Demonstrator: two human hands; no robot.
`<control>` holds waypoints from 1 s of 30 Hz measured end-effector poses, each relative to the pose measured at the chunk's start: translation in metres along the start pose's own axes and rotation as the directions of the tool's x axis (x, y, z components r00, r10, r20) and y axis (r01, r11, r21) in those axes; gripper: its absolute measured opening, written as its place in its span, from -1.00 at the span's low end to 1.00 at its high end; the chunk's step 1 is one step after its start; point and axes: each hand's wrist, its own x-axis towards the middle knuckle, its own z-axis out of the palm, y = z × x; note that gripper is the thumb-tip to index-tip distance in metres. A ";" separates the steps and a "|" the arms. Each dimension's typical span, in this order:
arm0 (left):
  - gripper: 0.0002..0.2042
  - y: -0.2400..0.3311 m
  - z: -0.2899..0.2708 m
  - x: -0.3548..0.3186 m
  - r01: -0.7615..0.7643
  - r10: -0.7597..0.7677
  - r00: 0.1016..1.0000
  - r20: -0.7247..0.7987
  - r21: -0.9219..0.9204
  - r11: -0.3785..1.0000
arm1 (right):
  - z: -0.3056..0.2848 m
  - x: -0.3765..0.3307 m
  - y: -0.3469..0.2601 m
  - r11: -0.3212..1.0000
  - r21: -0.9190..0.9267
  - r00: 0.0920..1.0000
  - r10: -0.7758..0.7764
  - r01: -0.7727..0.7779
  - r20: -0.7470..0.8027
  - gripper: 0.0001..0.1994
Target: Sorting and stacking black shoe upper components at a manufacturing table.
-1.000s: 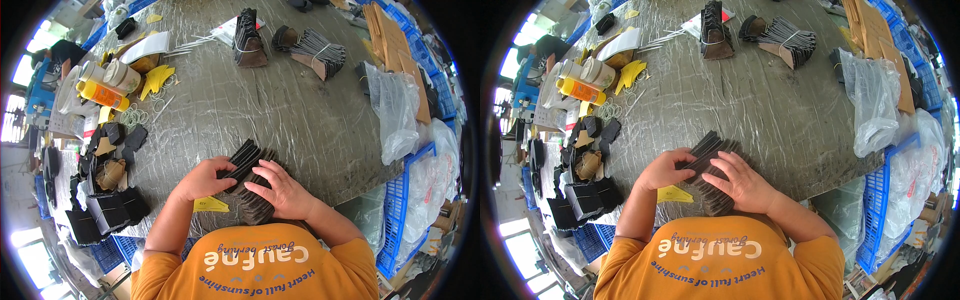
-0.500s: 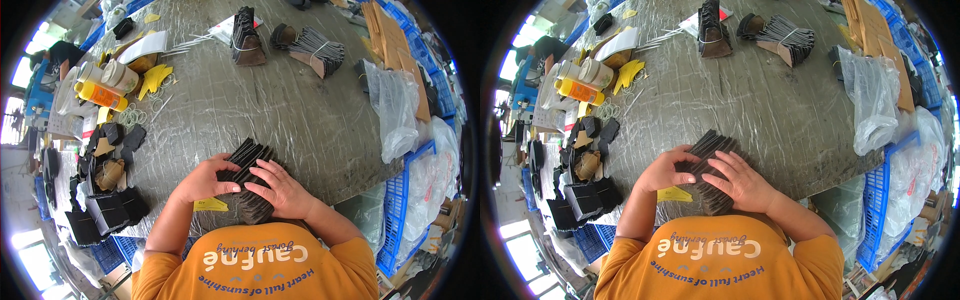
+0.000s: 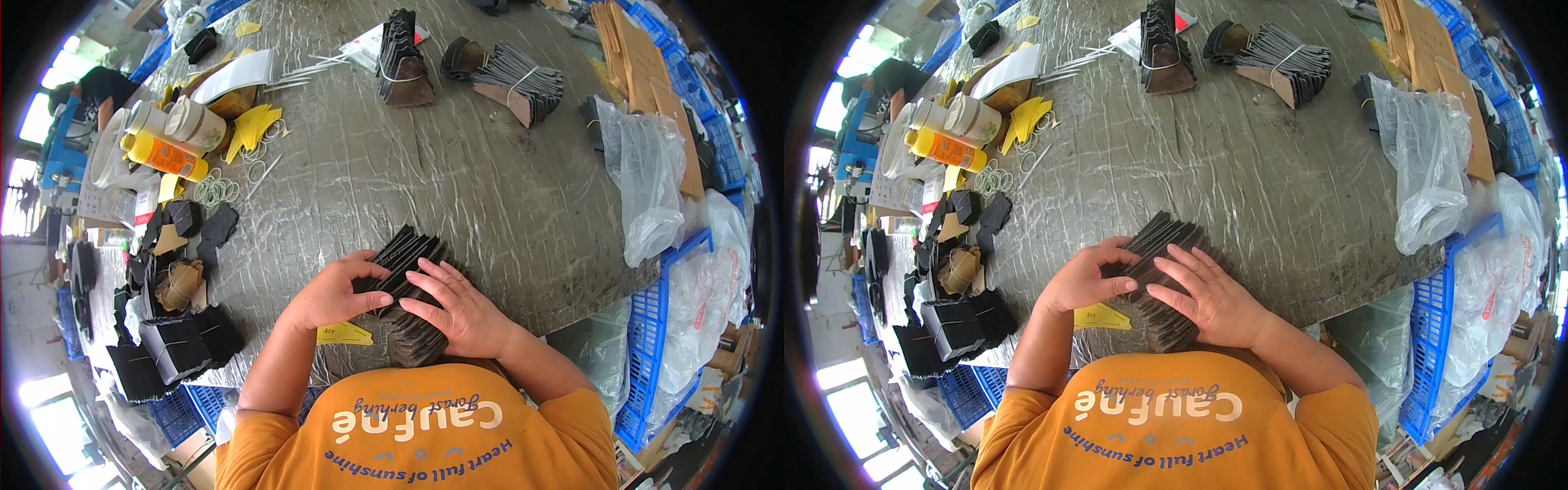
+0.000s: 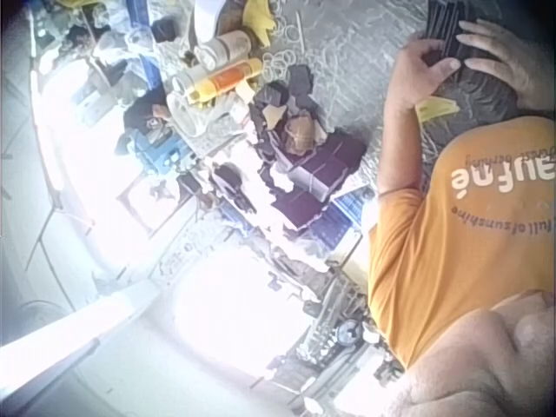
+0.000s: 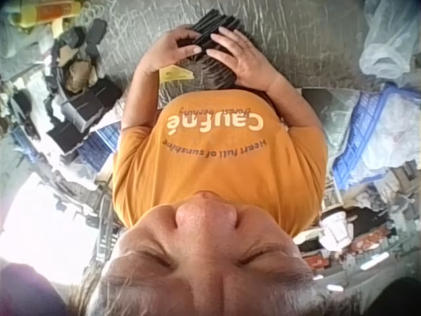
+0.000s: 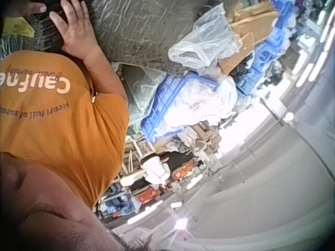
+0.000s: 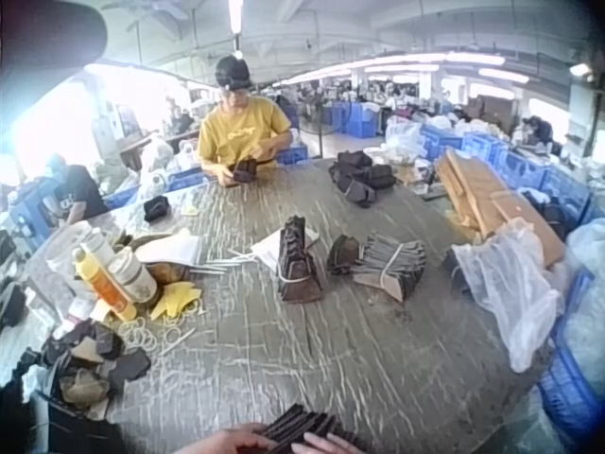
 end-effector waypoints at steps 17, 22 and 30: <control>-0.74 -0.010 0.005 0.005 0.063 -0.066 0.996 -0.064 -0.061 0.996 | -0.001 0.002 0.002 1.000 0.012 0.998 -0.011 0.011 0.054 -0.35; -0.77 0.006 0.007 0.005 0.204 -0.210 0.974 -0.087 -0.075 0.976 | -0.001 0.001 0.001 1.000 0.001 0.999 -0.007 0.007 0.054 -0.33; -0.69 0.001 0.009 0.003 -0.139 0.364 0.892 -0.266 0.607 0.783 | -0.003 0.001 -0.001 1.000 -0.003 0.999 0.008 -0.008 0.051 -0.31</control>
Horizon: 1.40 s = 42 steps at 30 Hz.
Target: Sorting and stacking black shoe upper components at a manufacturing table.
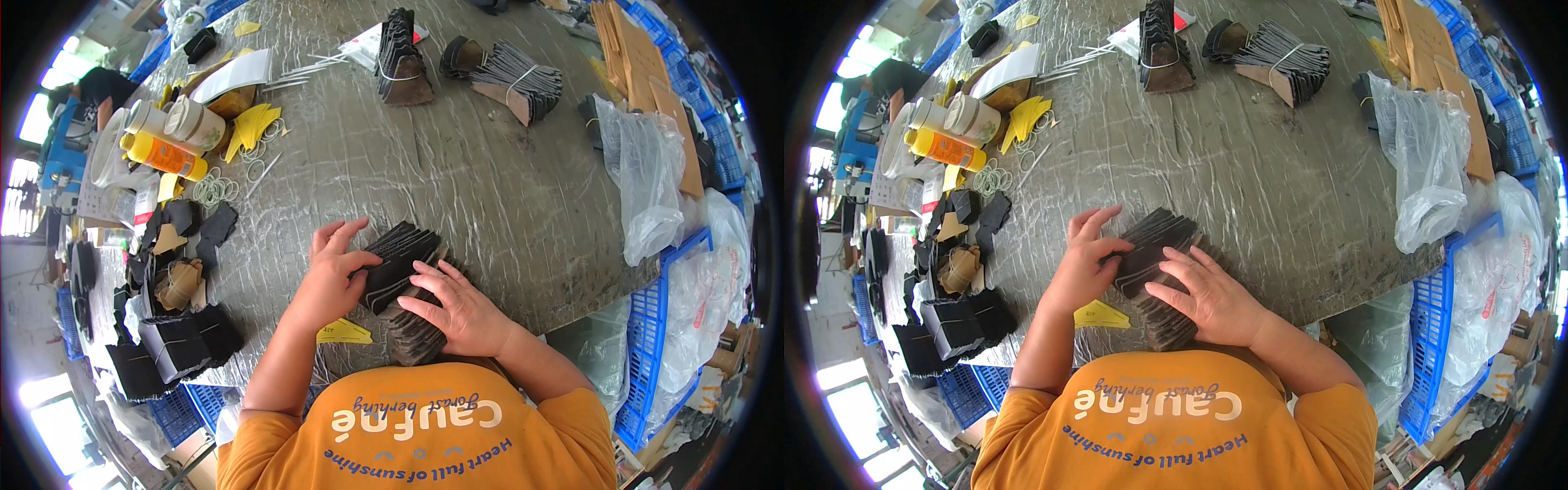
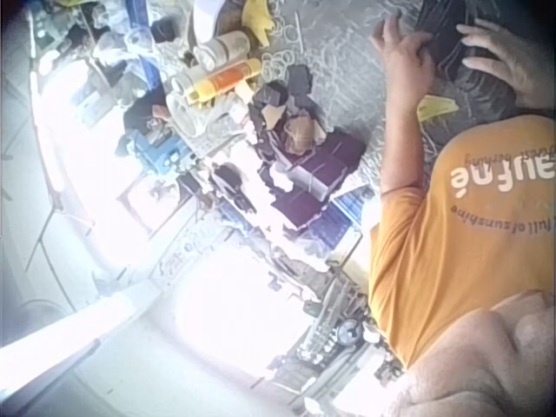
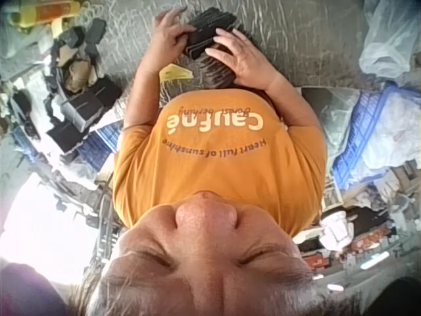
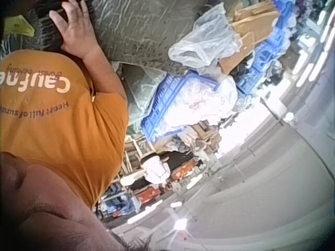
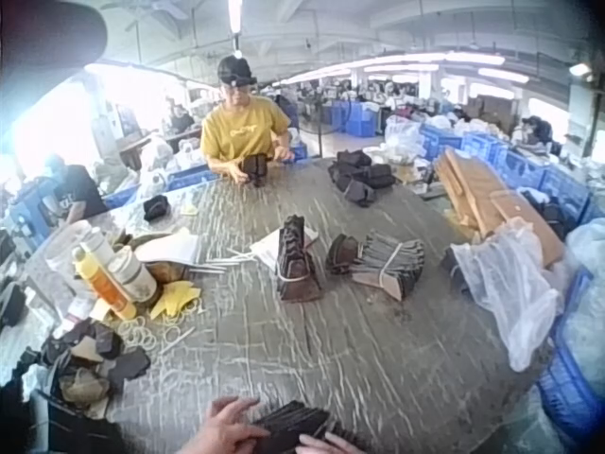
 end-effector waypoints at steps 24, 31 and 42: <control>-0.68 0.018 0.012 -0.018 0.159 -0.150 0.987 0.052 -0.354 0.922 | 0.003 0.000 0.000 0.998 0.033 0.995 -0.046 0.049 -0.087 -0.30; -0.72 0.001 0.000 -0.020 0.057 -0.007 0.982 0.186 -0.262 0.963 | 0.005 -0.002 0.003 0.998 -0.046 0.998 -0.051 0.049 -0.047 -0.24; -0.44 -0.008 -0.006 -0.020 0.048 0.062 0.961 0.271 -0.381 0.924 | 0.003 -0.002 0.001 0.998 -0.030 0.998 -0.050 0.049 -0.033 -0.17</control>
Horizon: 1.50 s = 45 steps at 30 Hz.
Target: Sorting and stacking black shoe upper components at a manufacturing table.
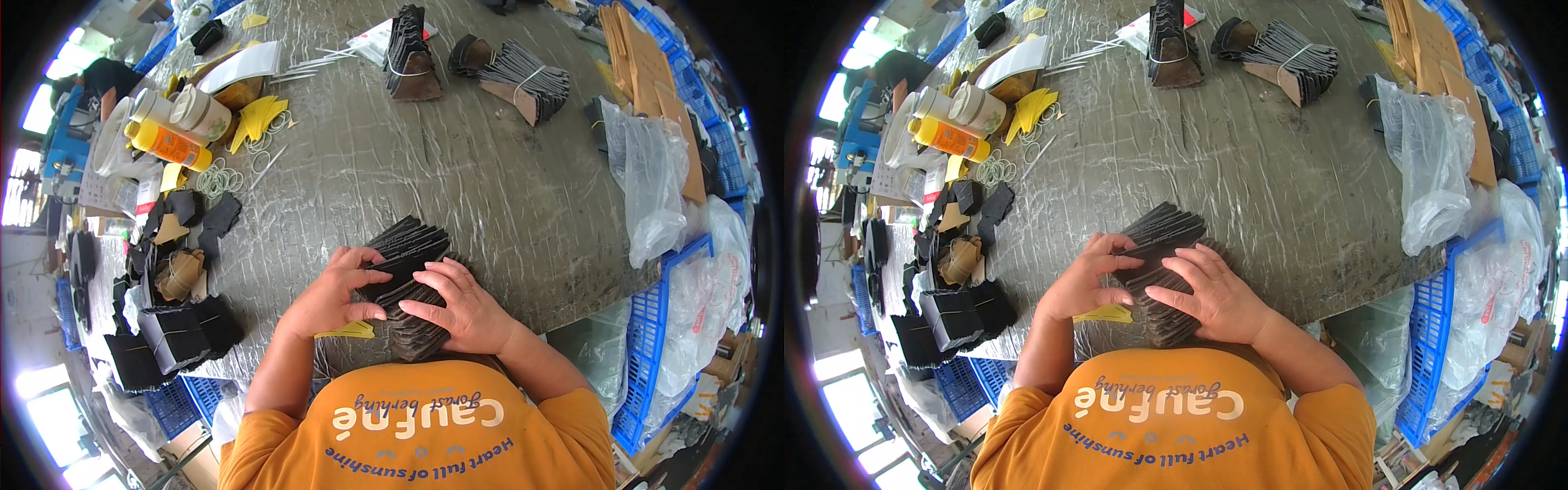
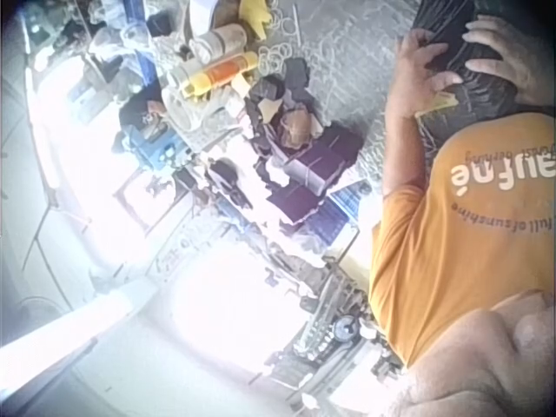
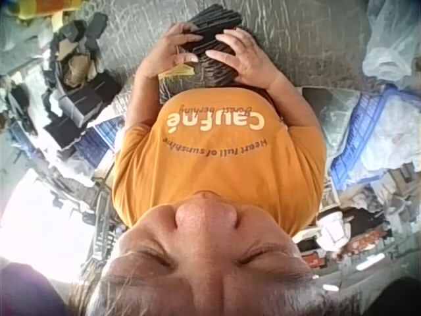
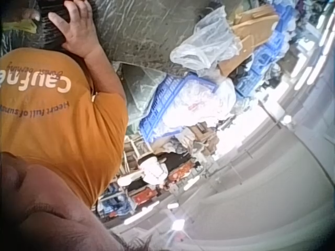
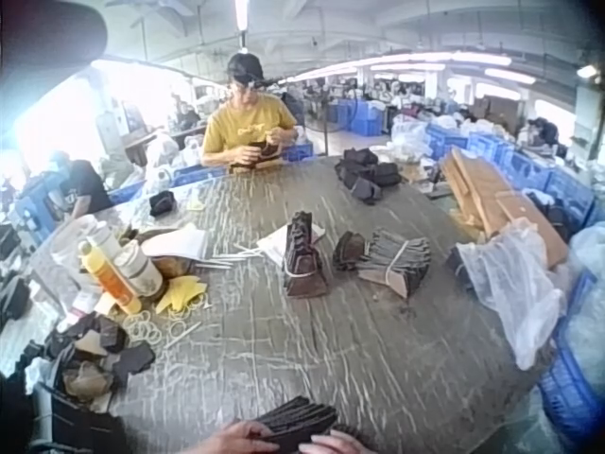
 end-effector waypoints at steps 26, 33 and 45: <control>-0.64 0.013 0.007 -0.001 -0.126 0.133 0.986 -0.101 0.072 0.989 | 0.002 -0.006 -0.002 0.999 -0.032 0.997 -0.020 0.018 -0.073 -0.34; -0.63 0.015 0.014 0.000 -0.102 0.118 0.985 -0.129 0.126 0.987 | 0.004 -0.009 -0.001 0.999 -0.033 0.997 -0.024 0.022 -0.067 -0.37; -0.71 0.012 0.033 0.001 -0.107 0.180 0.955 -0.236 0.294 0.950 | 0.007 -0.011 0.000 0.994 -0.101 0.990 -0.051 0.038 -0.133 -0.43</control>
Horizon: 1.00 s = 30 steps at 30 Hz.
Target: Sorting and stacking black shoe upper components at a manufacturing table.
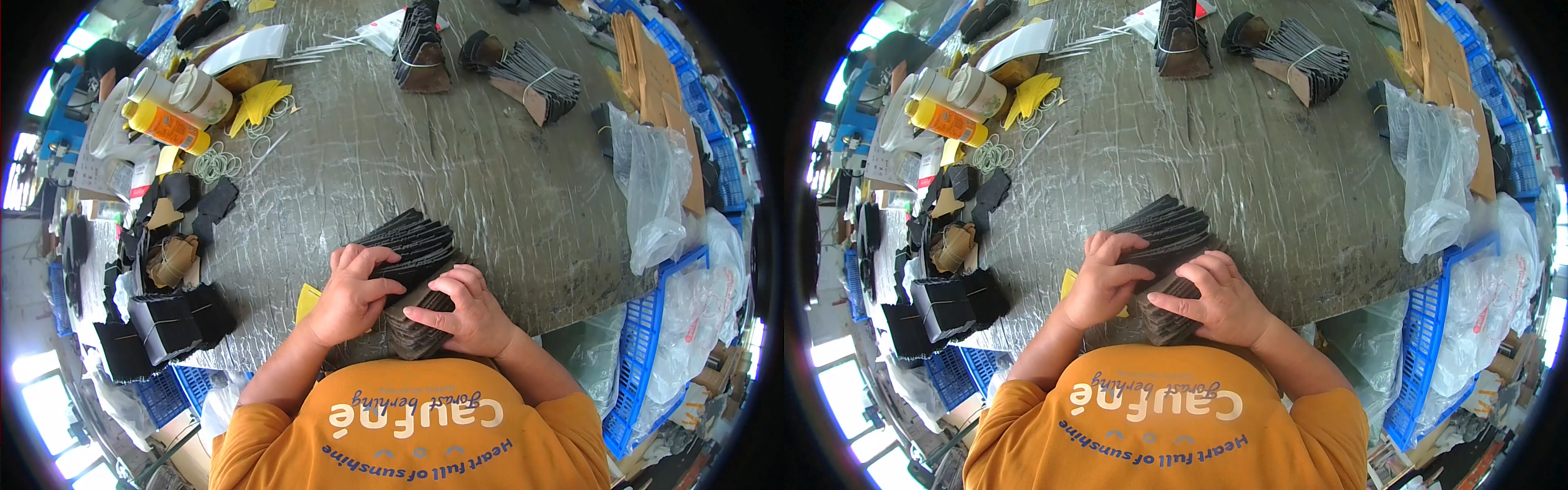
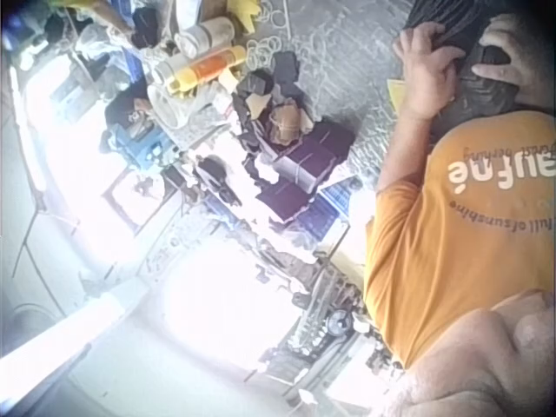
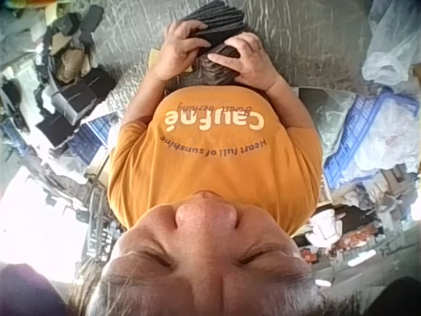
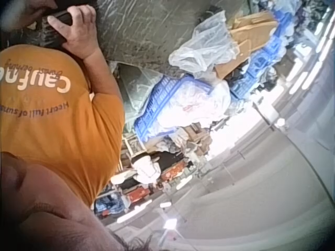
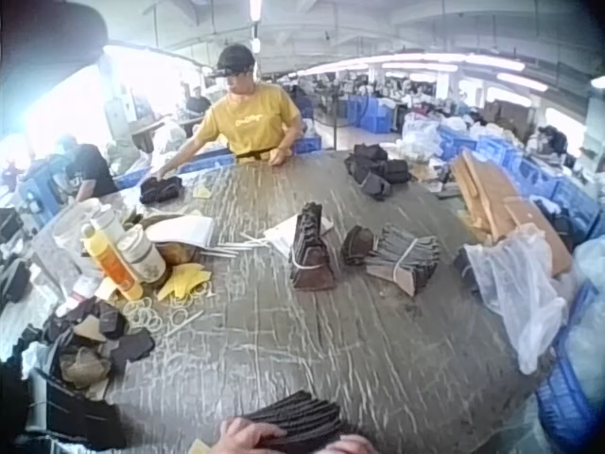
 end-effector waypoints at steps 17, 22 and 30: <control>-0.60 -0.003 -0.014 0.001 0.109 -0.069 0.980 0.187 -0.211 0.971 | 0.005 -0.011 -0.006 0.998 -0.067 0.994 0.013 -0.021 -0.108 -0.47; -0.61 0.003 -0.011 0.002 0.118 -0.094 0.985 0.142 -0.174 0.978 | 0.004 -0.010 -0.006 0.997 -0.082 0.996 0.004 -0.012 -0.095 -0.49; -0.69 0.001 -0.001 0.000 0.101 -0.096 0.994 0.049 -0.134 0.986 | 0.003 -0.008 -0.008 0.997 -0.080 0.996 0.009 -0.017 -0.093 -0.52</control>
